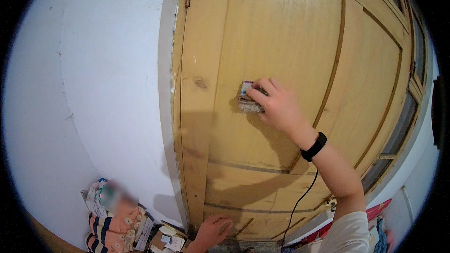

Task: The person sands the surface of a wooden wardrobe door by hand using a piece of sandpaper, moving it back and forth over different areas of the wood.

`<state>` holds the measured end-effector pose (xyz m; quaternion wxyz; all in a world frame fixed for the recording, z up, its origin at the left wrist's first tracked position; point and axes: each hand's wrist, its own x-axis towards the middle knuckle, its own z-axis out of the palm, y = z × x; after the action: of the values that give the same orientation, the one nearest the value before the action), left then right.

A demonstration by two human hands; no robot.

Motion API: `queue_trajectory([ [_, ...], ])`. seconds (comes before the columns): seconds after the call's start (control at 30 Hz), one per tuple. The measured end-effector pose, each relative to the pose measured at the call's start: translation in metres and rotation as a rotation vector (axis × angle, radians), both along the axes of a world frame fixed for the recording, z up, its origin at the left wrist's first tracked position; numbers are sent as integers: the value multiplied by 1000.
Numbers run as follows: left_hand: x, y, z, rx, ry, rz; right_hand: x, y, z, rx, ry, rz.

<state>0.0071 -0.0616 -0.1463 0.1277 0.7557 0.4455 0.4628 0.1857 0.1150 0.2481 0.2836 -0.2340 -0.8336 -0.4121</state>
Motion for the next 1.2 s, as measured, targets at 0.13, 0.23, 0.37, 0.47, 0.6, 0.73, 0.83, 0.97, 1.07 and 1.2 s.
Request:
queue_trajectory([
  [0.13, -1, 2, -2, -22, -19, -24, -1, -3, -19, -48, -55, -49],
  [0.23, -2, 2, -3, -33, 8, -30, -3, -4, -33, -87, -76, -61],
  [0.37, -2, 2, -5, -1, 7, -27, -5, 1, -51, -63, -75, -20],
  [0.47, -1, 0, -6, -17, 8, -15, -5, 2, -62, -53, -81, -1],
  [0.6, -1, -2, -9, -63, 26, 1, -7, 1, -74, -134, -90, -13],
  [0.73, -2, -1, -12, -40, -1, -6, -4, 2, -73, -195, -53, 52],
  [0.83, -4, -2, -10, -28, -4, -14, -2, 0, -50, -198, 10, 91],
  [0.97, -3, 1, -19, -19, 5, -38, 1, 4, -25, -137, 84, 88],
  [1.07, -4, 1, -18, -80, 17, -54, 2, 2, -28, -137, 55, 31],
  [1.2, -4, -5, 2, -44, -18, -46, -2, -6, -46, -150, 14, -14],
])
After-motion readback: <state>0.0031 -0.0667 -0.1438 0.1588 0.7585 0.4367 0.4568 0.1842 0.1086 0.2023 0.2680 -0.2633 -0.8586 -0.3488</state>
